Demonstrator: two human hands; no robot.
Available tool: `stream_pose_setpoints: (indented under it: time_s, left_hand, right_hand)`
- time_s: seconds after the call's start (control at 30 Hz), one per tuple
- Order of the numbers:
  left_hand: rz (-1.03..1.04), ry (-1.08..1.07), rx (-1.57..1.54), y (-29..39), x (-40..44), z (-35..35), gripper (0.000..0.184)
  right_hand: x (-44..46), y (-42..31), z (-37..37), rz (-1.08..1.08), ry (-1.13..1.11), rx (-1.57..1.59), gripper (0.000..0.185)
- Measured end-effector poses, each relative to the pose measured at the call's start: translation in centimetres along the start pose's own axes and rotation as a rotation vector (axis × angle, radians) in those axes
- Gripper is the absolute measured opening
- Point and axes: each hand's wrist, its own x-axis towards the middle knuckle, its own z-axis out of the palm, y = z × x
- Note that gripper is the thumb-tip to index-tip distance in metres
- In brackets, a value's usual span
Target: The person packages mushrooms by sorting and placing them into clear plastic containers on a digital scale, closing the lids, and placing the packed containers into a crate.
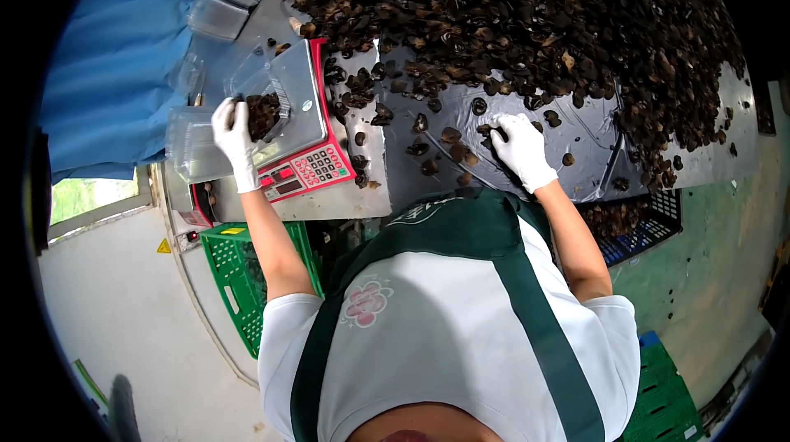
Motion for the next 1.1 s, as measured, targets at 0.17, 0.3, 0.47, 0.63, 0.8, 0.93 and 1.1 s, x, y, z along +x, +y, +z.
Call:
stream_pose_setpoints:
  time_s: [0.17, 0.3, 0.47, 0.63, 0.8, 0.93, 1.1]
  left_hand:
    - [-0.028, -0.339, 0.320, 0.2, -0.8, 0.7, 0.046]
    - [0.222, -0.215, 0.579, 5.6, -0.3, 0.2, 0.050]
    - [0.124, -0.189, -0.114, 11.7, -5.0, 4.7, 0.026]
    - [-0.096, -0.633, 0.128, 14.1, -12.7, 10.9, 0.049]
    - [-0.062, -0.624, 0.130, 13.1, -14.2, 13.3, 0.033]
    - [-0.279, -0.544, -0.401, 16.6, -14.1, 12.3, 0.021]
    - [-0.140, -0.773, -0.704, 22.4, -16.6, 11.2, 0.041]
  right_hand:
    - [-0.1, -0.2, -0.3, 0.042, -0.039, -0.032, 0.018]
    - [0.2, -0.7, -1.1, 0.076, -0.050, 0.018, 0.017]
    - [0.7, -1.0, -2.0, 0.168, -0.094, 0.017, 0.018]
    - [0.8, -1.0, -1.3, 0.114, -0.031, 0.077, 0.017]
    - [0.8, -1.3, -0.8, 0.139, -0.005, -0.156, 0.013]
    - [1.0, -2.4, -0.8, -0.068, 0.306, 0.021, 0.026]
    - [0.9, -5.7, -1.8, 0.409, -0.374, 1.249, 0.036]
